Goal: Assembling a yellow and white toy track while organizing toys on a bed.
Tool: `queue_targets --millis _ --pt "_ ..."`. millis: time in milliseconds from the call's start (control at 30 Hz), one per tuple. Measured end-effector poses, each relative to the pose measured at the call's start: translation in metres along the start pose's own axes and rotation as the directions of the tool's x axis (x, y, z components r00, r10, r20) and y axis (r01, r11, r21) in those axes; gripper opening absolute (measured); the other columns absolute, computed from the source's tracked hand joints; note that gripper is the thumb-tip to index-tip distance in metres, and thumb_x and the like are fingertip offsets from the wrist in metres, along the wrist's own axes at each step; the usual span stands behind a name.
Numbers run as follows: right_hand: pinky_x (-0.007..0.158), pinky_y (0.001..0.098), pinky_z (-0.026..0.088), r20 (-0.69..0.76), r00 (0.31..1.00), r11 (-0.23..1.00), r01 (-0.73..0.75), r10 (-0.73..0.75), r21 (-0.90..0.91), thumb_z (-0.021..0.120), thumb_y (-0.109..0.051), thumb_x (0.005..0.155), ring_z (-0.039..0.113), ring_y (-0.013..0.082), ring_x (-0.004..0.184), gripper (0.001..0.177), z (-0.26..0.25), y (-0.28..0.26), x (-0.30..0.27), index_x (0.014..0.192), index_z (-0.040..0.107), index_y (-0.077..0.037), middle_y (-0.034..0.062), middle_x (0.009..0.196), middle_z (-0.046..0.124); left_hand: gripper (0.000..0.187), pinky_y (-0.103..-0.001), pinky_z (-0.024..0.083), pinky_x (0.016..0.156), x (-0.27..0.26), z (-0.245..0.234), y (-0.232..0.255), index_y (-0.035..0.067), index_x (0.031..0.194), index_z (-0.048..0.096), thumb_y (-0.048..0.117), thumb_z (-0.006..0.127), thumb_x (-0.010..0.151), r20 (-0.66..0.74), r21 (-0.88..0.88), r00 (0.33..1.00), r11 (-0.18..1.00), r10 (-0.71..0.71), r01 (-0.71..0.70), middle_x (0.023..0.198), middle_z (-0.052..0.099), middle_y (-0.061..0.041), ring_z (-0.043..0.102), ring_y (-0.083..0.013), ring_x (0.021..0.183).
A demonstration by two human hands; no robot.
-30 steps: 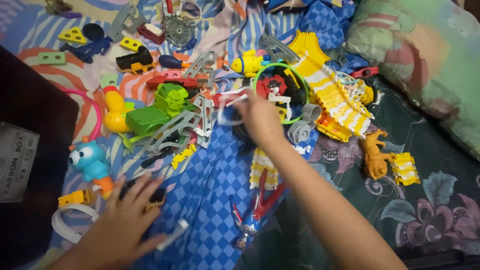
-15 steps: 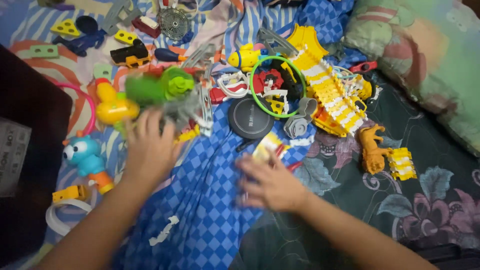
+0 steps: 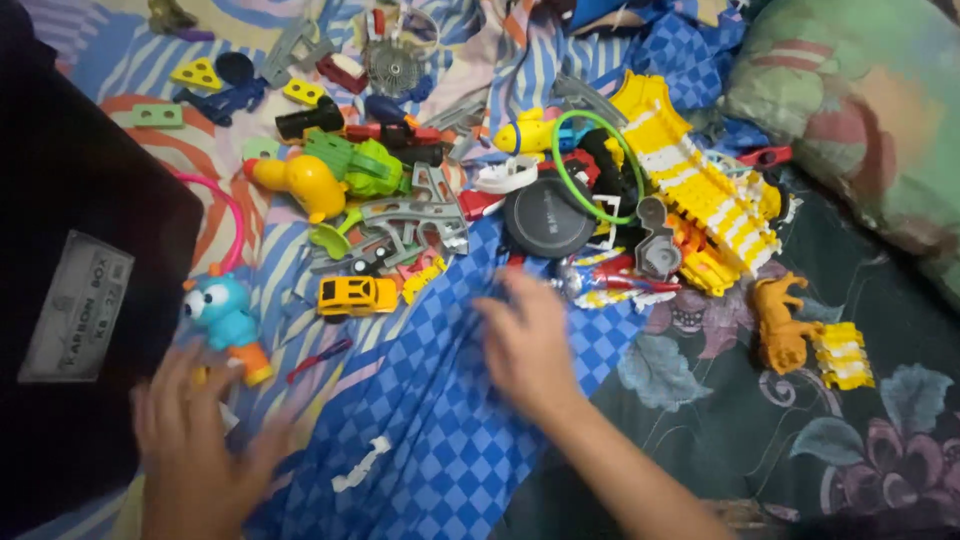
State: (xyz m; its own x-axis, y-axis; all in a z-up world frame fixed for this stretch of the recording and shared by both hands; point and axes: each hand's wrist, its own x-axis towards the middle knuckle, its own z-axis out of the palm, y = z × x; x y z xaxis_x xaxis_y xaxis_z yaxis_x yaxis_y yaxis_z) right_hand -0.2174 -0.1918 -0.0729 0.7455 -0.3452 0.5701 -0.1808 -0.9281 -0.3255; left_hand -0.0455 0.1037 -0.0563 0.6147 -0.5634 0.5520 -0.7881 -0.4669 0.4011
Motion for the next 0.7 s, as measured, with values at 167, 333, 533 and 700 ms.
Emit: queue_targets --millis 167,333,533,700 --pt "0.106 0.0493 0.044 0.165 0.977 0.989 0.123 -0.135 0.081 0.064 -0.002 0.078 0.053 0.0357 0.132 0.055 0.044 -0.035 0.038 0.132 0.064 -0.006 0.0159 0.143 0.057 0.101 -0.070 0.029 0.110 -0.062 0.019 -0.032 -0.001 0.145 0.046 0.045 0.078 0.061 0.116 0.377 0.989 0.925 -0.093 0.043 0.152 0.033 -0.037 0.032 -0.0572 0.142" --pt "0.094 0.0470 0.045 0.407 0.902 0.964 0.220 -0.142 -0.151 0.060 -0.013 0.091 0.058 0.0297 0.120 0.034 0.059 -0.024 0.056 0.123 0.069 -0.016 0.0093 0.124 0.061 0.084 -0.063 0.024 0.123 -0.002 0.044 -0.016 -0.011 0.156 0.030 0.020 0.067 0.087 0.055 0.053 0.988 0.988 -0.146 0.143 0.162 0.023 -0.041 0.023 -0.0615 0.151" --pt "0.089 0.0398 0.055 0.113 0.993 0.989 -0.040 0.024 0.146 0.067 -0.011 0.091 0.067 0.0324 0.107 0.022 0.030 0.001 0.039 0.112 0.066 -0.009 0.0113 0.119 0.069 0.056 -0.048 0.038 0.113 0.089 0.079 -0.021 0.002 0.141 0.050 0.016 0.071 0.091 0.198 -0.069 0.941 0.954 -0.273 0.292 0.135 0.055 -0.026 0.052 -0.0420 0.131" --pt "0.071 0.0322 0.055 0.116 0.885 0.843 -0.465 0.451 0.269 0.063 -0.014 0.099 0.069 0.0206 0.081 0.020 -0.031 0.033 0.017 0.116 0.066 -0.006 0.0096 0.092 0.071 0.073 -0.051 0.038 0.111 0.149 0.087 -0.009 -0.005 0.147 0.040 0.016 0.077 0.088 -0.037 -0.378 0.966 0.898 -0.257 0.224 0.141 0.049 -0.030 0.048 -0.0453 0.129"
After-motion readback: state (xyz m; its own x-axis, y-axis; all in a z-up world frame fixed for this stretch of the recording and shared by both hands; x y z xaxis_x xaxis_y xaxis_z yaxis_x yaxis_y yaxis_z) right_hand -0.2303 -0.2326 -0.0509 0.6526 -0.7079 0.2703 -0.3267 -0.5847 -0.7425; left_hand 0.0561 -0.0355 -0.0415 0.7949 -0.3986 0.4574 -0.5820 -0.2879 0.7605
